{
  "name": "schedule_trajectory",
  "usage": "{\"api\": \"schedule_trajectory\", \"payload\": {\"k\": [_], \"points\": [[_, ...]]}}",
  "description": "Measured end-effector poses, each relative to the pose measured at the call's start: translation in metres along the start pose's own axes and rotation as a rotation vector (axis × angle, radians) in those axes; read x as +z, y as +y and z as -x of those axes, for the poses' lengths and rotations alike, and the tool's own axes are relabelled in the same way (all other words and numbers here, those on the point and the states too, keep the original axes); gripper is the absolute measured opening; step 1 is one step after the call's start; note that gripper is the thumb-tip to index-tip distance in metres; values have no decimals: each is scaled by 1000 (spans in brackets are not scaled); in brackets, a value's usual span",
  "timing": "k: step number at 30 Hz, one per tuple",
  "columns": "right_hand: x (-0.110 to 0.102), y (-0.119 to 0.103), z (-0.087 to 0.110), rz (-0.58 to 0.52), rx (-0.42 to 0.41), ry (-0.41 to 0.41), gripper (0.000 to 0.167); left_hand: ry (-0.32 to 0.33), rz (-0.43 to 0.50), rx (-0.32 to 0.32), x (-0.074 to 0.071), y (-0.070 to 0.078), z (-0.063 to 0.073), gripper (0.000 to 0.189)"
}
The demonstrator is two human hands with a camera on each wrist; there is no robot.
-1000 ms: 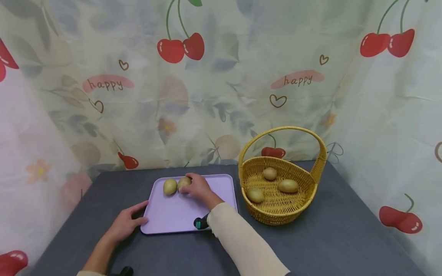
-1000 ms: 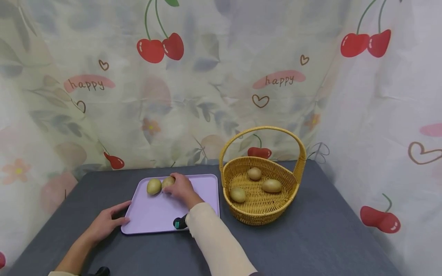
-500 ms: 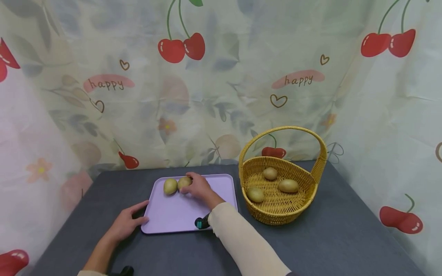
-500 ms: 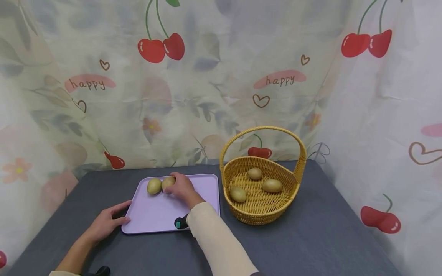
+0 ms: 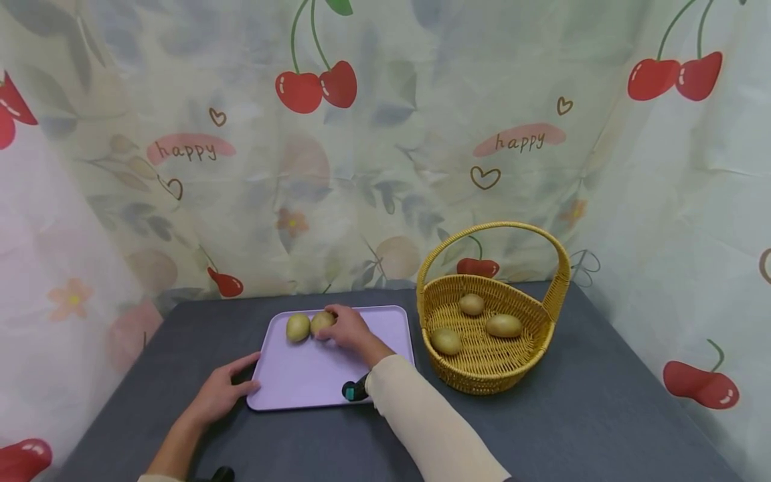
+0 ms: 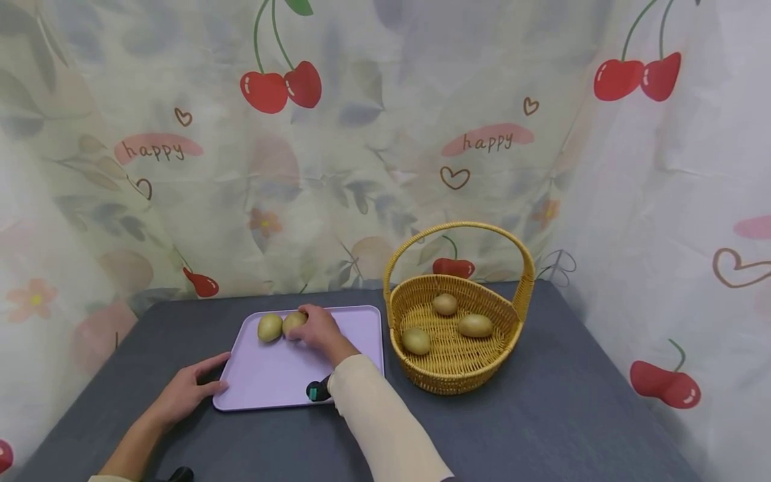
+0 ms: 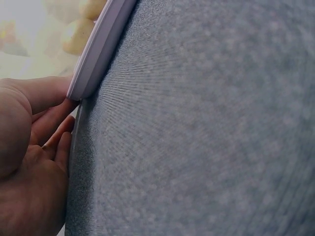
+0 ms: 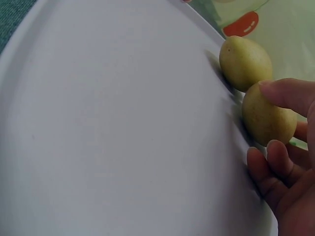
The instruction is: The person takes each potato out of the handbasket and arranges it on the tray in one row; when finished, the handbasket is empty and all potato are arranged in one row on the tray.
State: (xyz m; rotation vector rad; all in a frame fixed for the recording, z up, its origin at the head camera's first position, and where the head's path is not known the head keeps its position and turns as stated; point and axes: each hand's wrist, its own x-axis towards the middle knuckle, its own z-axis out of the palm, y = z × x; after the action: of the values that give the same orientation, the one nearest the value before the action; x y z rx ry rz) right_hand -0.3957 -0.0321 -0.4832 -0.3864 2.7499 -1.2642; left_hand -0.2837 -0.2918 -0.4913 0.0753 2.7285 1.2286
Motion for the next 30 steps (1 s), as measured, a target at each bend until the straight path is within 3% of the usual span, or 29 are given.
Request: {"api": "schedule_trajectory", "payload": {"k": [23, 30], "points": [[-6, 0, 9, 35, -17, 11, 71, -3, 15, 16, 5, -3, -1, 64], [-26, -19, 32, 67, -42, 61, 70, 4, 0, 23, 1, -4, -2, 64]]}}
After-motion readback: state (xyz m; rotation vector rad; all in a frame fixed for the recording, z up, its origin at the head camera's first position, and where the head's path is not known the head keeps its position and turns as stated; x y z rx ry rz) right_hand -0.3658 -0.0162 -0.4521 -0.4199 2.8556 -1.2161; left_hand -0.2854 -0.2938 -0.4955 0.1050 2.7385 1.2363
